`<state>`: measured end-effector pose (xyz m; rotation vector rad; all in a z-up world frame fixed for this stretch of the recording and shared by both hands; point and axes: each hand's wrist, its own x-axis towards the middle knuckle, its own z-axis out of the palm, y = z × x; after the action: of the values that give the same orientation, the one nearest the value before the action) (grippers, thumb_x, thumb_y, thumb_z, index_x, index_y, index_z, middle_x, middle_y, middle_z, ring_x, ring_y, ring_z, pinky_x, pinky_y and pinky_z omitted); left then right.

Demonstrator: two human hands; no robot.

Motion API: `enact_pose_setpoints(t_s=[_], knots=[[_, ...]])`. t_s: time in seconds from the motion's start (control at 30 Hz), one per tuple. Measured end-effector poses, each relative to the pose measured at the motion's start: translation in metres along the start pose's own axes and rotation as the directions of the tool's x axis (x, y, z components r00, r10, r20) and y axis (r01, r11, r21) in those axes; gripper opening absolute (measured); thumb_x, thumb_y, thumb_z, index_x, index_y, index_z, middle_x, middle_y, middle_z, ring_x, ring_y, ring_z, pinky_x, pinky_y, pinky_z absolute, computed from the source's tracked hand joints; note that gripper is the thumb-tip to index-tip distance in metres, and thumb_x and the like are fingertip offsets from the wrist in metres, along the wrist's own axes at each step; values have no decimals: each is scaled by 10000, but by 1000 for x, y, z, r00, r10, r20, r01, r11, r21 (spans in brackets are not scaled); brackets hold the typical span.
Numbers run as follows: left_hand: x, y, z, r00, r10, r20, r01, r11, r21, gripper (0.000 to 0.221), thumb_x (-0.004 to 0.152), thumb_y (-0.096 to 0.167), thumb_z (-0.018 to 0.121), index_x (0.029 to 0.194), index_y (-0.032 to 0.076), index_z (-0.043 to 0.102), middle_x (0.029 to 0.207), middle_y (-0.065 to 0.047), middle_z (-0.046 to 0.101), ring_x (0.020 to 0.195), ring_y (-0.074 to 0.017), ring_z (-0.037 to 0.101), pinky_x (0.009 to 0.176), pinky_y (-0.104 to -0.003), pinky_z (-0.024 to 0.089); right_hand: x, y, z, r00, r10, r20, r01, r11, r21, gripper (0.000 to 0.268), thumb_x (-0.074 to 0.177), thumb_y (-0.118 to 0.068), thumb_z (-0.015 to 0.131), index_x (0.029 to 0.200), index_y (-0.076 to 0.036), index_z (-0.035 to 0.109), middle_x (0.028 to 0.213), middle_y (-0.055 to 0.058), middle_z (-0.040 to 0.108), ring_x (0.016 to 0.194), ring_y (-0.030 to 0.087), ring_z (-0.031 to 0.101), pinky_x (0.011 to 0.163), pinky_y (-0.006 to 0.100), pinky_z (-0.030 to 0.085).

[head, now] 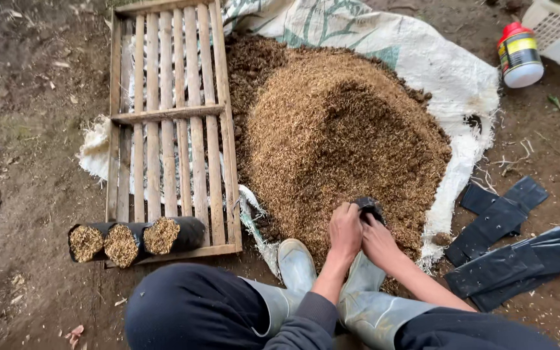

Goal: The person fills black plastic polybags with a soil and husk mixture by hand from a large pile, then places the filled bags into a wooden tray.

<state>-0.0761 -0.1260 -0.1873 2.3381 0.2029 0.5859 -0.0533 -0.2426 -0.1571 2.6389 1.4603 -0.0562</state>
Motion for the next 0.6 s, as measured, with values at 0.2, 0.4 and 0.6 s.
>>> enact_pose_setpoints(t_s=[0.2,0.4,0.6], knots=[[8,2,-12,999,3,-33,-5,998,-66,90,943,112,625,855,93,625,789,-78,564,747,-294,654,665,-354,545,6,20,121,999,37,-35,-40,996,-82,187,729,-209,632,806,-113,773,903,70,721,1120,366,543,835,435,429],[10,9,-21,973,-228,-33,214,949,-231,51,933,83,576,924,123,606,862,-88,589,798,-326,672,691,-397,574,-10,11,46,994,105,-22,-106,994,-40,287,837,-150,589,1060,-187,765,1120,44,738,1196,277,597,926,391,473],[0,18,-28,895,-441,69,439,898,41,126,836,130,595,937,123,520,874,-138,598,719,-395,680,654,-514,561,-12,24,48,996,89,27,-87,993,-75,330,920,-91,542,1222,-168,648,1276,-19,649,1244,179,585,991,250,488]])
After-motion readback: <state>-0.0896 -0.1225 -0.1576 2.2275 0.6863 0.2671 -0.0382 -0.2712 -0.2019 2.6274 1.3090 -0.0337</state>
